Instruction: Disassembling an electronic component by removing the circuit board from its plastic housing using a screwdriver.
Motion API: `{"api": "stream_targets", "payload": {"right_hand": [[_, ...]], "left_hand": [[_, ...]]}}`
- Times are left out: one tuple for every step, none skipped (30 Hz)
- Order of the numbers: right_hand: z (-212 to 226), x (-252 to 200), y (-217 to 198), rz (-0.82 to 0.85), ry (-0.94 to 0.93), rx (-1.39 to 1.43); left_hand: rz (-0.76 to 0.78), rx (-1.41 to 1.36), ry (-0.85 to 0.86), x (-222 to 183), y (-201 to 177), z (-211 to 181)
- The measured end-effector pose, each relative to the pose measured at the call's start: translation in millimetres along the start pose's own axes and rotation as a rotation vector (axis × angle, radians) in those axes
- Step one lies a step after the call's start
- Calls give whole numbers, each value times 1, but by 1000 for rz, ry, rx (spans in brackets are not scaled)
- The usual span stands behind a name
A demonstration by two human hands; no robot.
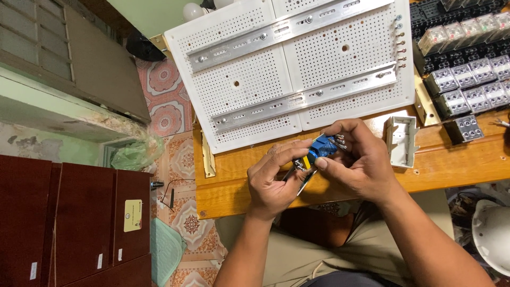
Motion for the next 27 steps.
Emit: {"api": "stream_targets", "payload": {"right_hand": [[0,0,0,-1,1,0],[-1,0,0,2,10,14],[-1,0,1,7,18,27],[-2,0,1,7,17,28],[-3,0,1,10,22,38],[-4,-1,2,13,27,48],[-4,0,2,13,28,49],[-4,0,2,14,29,48],[-4,0,1,15,28,46],[-6,0,1,16,29,46],[-9,-1,1,24,27,60],[-11,-2,1,33,25,74],[-9,-1,1,34,26,74],[-6,-1,2,34,21,75],[-4,0,2,33,17,76],[-4,0,3,35,18,76],[-3,0,4,40,13,71],[-3,0,4,45,7,66],[-3,0,4,44,7,66],[-4,-1,3,41,7,70],[-5,-1,2,39,6,75],[-5,-1,2,40,6,74],[-5,-1,3,40,10,72],[-5,-1,3,41,14,70],[-5,-1,3,41,13,70],[-5,-1,3,37,10,65],[-5,-1,2,34,7,61]], "left_hand": [[1,0,-1,0,0,0],[-2,-2,6,0,0,-1],[-6,-3,13,0,0,-2],[-6,-2,13,0,0,-2],[-8,-5,17,0,0,-2],[-10,-8,21,0,-1,-2],[-10,-7,20,-1,-1,-1],[-15,-2,28,-1,-2,-1],[-20,2,36,-2,-2,-1],[-20,2,35,-2,-2,-1],[-28,14,46,-2,-2,-2],[-35,25,58,-2,-3,-3],[-36,26,57,-2,-3,-2],[-43,9,55,-3,-3,-1],[-49,-8,53,-4,-4,0],[-50,-7,52,-4,-4,0],[-49,-2,56,-4,-4,0],[-48,2,60,-4,-5,-1],[-48,2,61,-4,-5,-1],[-50,2,62,-3,-5,-1],[-52,3,63,-3,-5,-2],[-53,3,63,-3,-6,-2],[-52,-1,65,-3,-6,-2],[-52,-5,68,-3,-6,-3],[-53,-6,68,-3,-6,-3],[-54,-4,69,-2,-6,-3],[-55,-2,70,-2,-6,-3]]}}
Point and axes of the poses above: each hand's wrist, its own x-axis towards the middle knuckle, its own y-axis out of the palm, z = x × y, the point moved 9 cm from there along x, towards the middle knuckle, and after that the axes turned 10 degrees about x, right-handed, at the moved point
